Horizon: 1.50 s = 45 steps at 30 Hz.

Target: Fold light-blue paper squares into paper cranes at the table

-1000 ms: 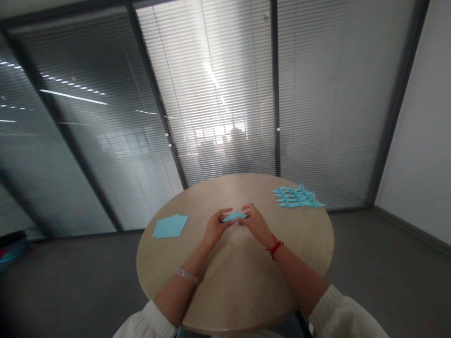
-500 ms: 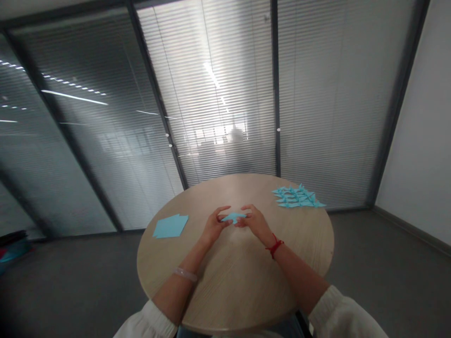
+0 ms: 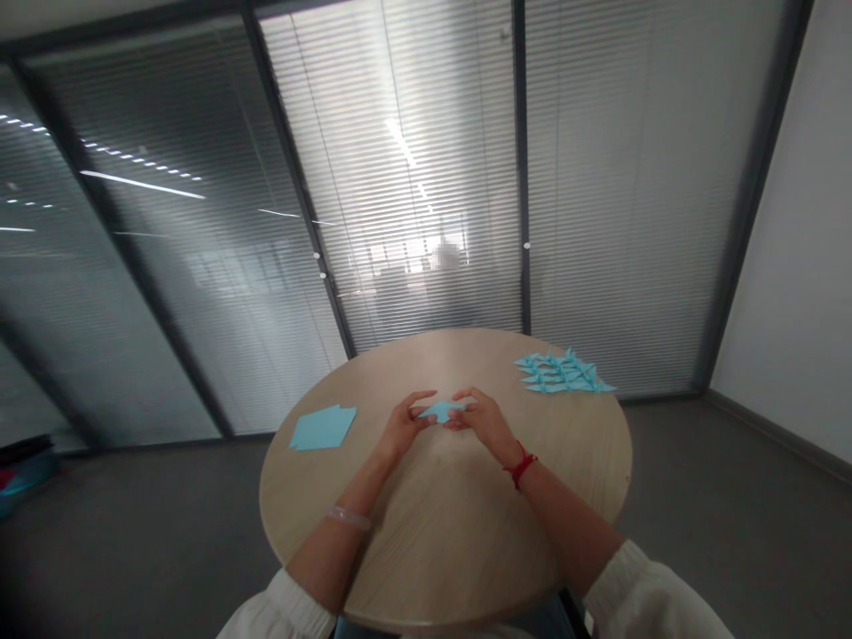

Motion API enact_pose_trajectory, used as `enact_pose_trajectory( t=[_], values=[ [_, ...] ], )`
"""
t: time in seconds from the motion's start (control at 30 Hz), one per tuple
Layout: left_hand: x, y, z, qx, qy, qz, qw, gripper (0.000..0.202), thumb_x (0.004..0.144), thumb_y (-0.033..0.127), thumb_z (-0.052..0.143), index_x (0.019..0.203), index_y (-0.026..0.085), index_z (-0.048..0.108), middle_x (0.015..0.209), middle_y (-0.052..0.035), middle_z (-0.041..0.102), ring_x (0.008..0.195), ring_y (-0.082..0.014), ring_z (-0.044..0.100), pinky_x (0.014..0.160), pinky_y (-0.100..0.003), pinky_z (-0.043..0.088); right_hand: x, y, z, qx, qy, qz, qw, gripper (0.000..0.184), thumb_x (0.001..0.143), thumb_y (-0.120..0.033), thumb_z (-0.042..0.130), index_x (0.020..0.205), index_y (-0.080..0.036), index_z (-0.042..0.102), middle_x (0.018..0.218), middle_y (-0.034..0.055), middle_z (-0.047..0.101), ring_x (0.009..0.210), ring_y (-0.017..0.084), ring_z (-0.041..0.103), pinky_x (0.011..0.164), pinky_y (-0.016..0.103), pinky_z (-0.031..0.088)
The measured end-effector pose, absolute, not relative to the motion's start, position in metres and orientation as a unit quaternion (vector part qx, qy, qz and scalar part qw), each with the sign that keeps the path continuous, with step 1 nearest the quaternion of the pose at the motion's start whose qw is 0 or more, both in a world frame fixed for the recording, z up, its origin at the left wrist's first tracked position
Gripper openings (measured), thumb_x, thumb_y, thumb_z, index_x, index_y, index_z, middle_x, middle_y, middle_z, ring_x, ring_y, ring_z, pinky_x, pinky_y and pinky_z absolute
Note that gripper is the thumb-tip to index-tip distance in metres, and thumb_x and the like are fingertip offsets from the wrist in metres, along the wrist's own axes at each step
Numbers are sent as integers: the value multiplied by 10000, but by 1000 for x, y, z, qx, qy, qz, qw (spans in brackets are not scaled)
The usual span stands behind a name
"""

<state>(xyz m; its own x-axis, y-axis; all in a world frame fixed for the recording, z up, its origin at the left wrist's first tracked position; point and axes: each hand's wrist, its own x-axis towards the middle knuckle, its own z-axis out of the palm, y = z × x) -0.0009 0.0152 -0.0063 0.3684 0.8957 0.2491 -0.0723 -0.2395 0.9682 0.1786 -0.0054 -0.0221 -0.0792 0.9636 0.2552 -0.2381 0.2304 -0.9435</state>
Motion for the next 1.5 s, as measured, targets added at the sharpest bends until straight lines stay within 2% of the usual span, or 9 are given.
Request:
enact_pose_trajectory(
  t=[0.1, 0.2, 0.3, 0.37, 0.47, 0.63, 1.0, 1.27, 1.5],
  values=[
    [-2, 16, -6, 653, 332, 453, 508, 526, 630, 199, 722, 1122, 129, 548, 802, -62, 710, 705, -157, 640, 712, -269, 470, 179, -6, -23, -360, -578, 470, 562, 425, 651, -396, 717, 990, -194, 559, 704, 0, 676, 639, 194, 676, 629, 329, 557],
    [-2, 15, -6, 689, 371, 442, 438, 462, 655, 154, 685, 1102, 138, 569, 767, -47, 706, 645, -134, 618, 656, -241, 454, 179, -7, -25, -387, -662, 328, 552, 326, 760, -369, 624, 1035, -196, 608, 829, 36, 675, 749, 179, 653, 687, 313, 525],
    [0, 14, -7, 718, 399, 422, 383, 472, 654, 104, 660, 1113, 165, 573, 774, -30, 705, 615, -120, 602, 632, -227, 443, 179, -8, -26, -393, -708, 201, 551, 257, 806, -327, 585, 1027, -212, 648, 946, 60, 653, 833, 169, 619, 728, 291, 492],
    [2, 13, -7, 726, 399, 413, 379, 492, 652, 89, 654, 1128, 178, 565, 797, -29, 706, 629, -119, 608, 642, -227, 447, 180, -7, -27, -390, -720, 166, 549, 220, 822, -318, 571, 988, -214, 668, 909, 58, 653, 799, 162, 610, 705, 279, 479],
    [4, 12, -9, 728, 385, 406, 396, 499, 662, 94, 654, 1143, 177, 550, 828, -41, 707, 666, -127, 624, 669, -237, 460, 181, -7, -27, -393, -727, 147, 543, 175, 826, -315, 571, 900, -205, 685, 836, 48, 659, 752, 156, 604, 683, 271, 466],
    [5, 13, -10, 717, 379, 404, 422, 505, 669, 117, 671, 1153, 173, 538, 831, -47, 707, 708, -143, 642, 694, -251, 472, 180, -7, -27, -406, -717, 157, 544, 193, 824, -302, 571, 952, -188, 660, 860, 50, 665, 735, 149, 608, 660, 259, 470],
    [6, 13, -12, 683, 392, 425, 446, 518, 636, 270, 754, 1108, 152, 575, 763, -62, 709, 688, -163, 643, 679, -254, 459, 179, -16, -17, -406, -750, 93, 513, 217, 863, -346, 541, 896, -210, 706, 829, 62, 667, 751, 168, 598, 709, 293, 467],
    [5, 14, -12, 643, 400, 442, 481, 504, 614, 255, 766, 1071, 131, 593, 697, -52, 693, 624, -147, 629, 642, -246, 453, 179, -14, -19, -401, -762, 76, 503, 243, 884, -347, 512, 980, -230, 702, 876, 71, 673, 817, 184, 599, 752, 312, 463],
    [6, 14, -14, 627, 391, 449, 502, 509, 601, 252, 775, 1056, 117, 590, 708, -66, 694, 628, -148, 630, 660, -262, 472, 179, -13, -18, -398, -756, 64, 516, 212, 871, -343, 535, 922, -240, 714, 860, 58, 658, 833, 181, 587, 761, 309, 460]
  ],
)
